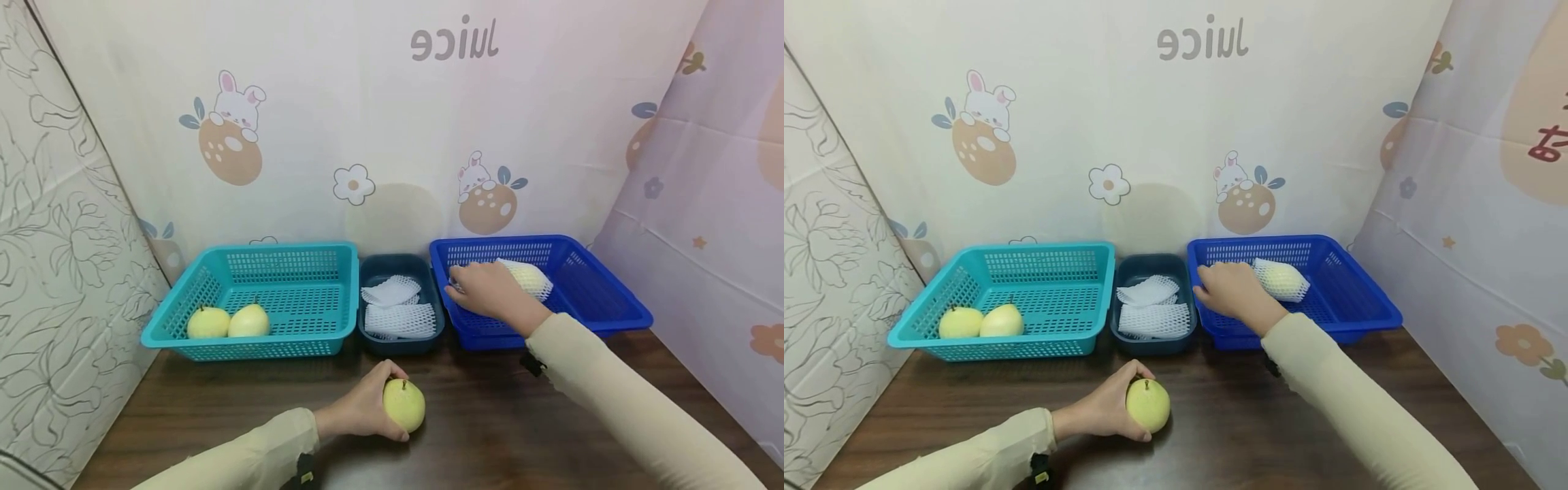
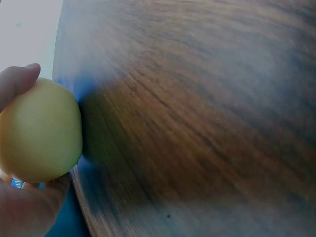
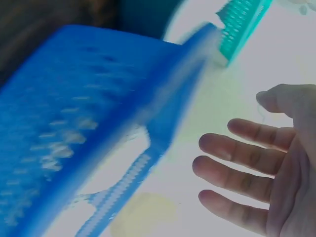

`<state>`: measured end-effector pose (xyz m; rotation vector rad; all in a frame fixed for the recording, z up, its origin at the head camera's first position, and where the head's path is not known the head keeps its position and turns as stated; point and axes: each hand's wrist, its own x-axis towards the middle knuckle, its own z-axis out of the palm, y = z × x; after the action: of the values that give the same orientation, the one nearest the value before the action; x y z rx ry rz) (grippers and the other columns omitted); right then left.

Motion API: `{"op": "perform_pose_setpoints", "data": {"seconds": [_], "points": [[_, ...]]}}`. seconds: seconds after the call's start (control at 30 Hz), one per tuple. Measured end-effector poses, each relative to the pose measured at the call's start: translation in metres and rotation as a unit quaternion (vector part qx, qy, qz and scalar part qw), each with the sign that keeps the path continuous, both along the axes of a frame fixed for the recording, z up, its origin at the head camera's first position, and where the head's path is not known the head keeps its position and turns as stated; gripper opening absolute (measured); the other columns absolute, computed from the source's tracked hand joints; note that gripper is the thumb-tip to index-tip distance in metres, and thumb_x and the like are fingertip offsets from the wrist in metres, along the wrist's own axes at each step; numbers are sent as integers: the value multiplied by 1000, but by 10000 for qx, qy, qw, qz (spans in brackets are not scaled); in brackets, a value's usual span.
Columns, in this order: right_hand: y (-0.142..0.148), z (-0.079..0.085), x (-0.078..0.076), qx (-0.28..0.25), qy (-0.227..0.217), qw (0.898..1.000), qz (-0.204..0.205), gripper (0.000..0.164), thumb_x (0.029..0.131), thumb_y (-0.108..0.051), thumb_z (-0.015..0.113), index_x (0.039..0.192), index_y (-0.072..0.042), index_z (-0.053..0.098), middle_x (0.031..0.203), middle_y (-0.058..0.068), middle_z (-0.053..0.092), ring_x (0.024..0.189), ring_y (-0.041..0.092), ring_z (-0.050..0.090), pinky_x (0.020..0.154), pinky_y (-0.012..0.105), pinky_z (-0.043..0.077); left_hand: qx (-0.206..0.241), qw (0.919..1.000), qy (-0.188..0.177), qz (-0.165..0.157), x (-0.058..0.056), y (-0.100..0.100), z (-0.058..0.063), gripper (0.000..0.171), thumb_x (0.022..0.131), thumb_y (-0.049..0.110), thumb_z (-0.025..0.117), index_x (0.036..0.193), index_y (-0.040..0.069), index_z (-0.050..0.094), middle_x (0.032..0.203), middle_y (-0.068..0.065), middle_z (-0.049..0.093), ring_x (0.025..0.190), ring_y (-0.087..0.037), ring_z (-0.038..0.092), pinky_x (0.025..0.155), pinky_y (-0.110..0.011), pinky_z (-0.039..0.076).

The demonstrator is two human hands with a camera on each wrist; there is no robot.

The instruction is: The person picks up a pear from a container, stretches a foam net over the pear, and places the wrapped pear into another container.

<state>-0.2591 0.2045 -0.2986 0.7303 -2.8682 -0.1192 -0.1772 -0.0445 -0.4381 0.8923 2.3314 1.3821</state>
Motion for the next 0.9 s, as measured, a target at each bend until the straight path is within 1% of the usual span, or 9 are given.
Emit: {"op": "perform_pose_setpoints", "data": {"seconds": [0.13,0.27,0.37,0.47,0.53,0.63,0.73,0.9], "points": [[-21,12,-9,-29,-74,10000,-57,24,91,-29,62,77,-11,56,58,0,45,53,18,47,46,32,39,0,10000,-18,-7,0,0,1,71,56,20,90,112,16,46,111,3,46,98,-13,49,78,-28,46],[-41,13,-20,-142,-268,9995,-9,22,91,-29,61,80,-10,60,59,0,50,54,18,49,47,32,40,-16,10000,-16,-25,1,0,1,70,56,19,90,112,16,46,111,3,46,99,-13,49,78,-28,46],[-52,9,-31,-404,-548,9977,-32,21,91,-28,61,85,-8,64,64,1,55,58,19,52,51,33,44,-50,10000,1,-23,1,0,2,70,57,19,90,112,16,46,111,3,46,99,-13,49,79,-28,46],[-63,6,-44,-702,-1012,9923,-137,21,92,-28,60,90,-7,66,71,2,59,64,19,54,57,32,47,-83,10000,-3,-20,0,1,3,70,57,20,90,112,16,46,110,3,46,98,-13,50,78,-28,46],[-69,3,-51,-838,-1311,9876,-219,21,92,-28,60,89,-7,66,72,2,58,66,18,54,58,31,46,-105,9999,-25,-36,-1,1,3,70,57,20,90,112,17,46,110,3,46,97,-12,49,78,-27,46],[-79,-6,-60,-987,-1671,9805,-304,22,93,-28,61,85,-8,65,68,3,55,62,18,53,56,29,44,-126,9999,-84,-54,-2,2,3,70,57,20,90,112,17,47,110,4,46,97,-12,49,78,-27,45],[-89,-17,-65,-935,-1930,9758,-426,26,93,-32,61,83,-9,65,66,3,53,61,17,52,55,28,41,-167,9998,-141,-32,-1,2,4,70,57,22,90,112,18,46,109,4,46,96,-11,49,78,-28,45],[-106,-37,-64,-744,-2149,9715,-677,36,92,-41,60,97,-7,68,75,3,59,68,17,55,64,30,47,-193,9996,-209,13,0,1,5,69,58,23,90,111,19,46,109,4,46,95,-11,49,77,-28,45]]}}
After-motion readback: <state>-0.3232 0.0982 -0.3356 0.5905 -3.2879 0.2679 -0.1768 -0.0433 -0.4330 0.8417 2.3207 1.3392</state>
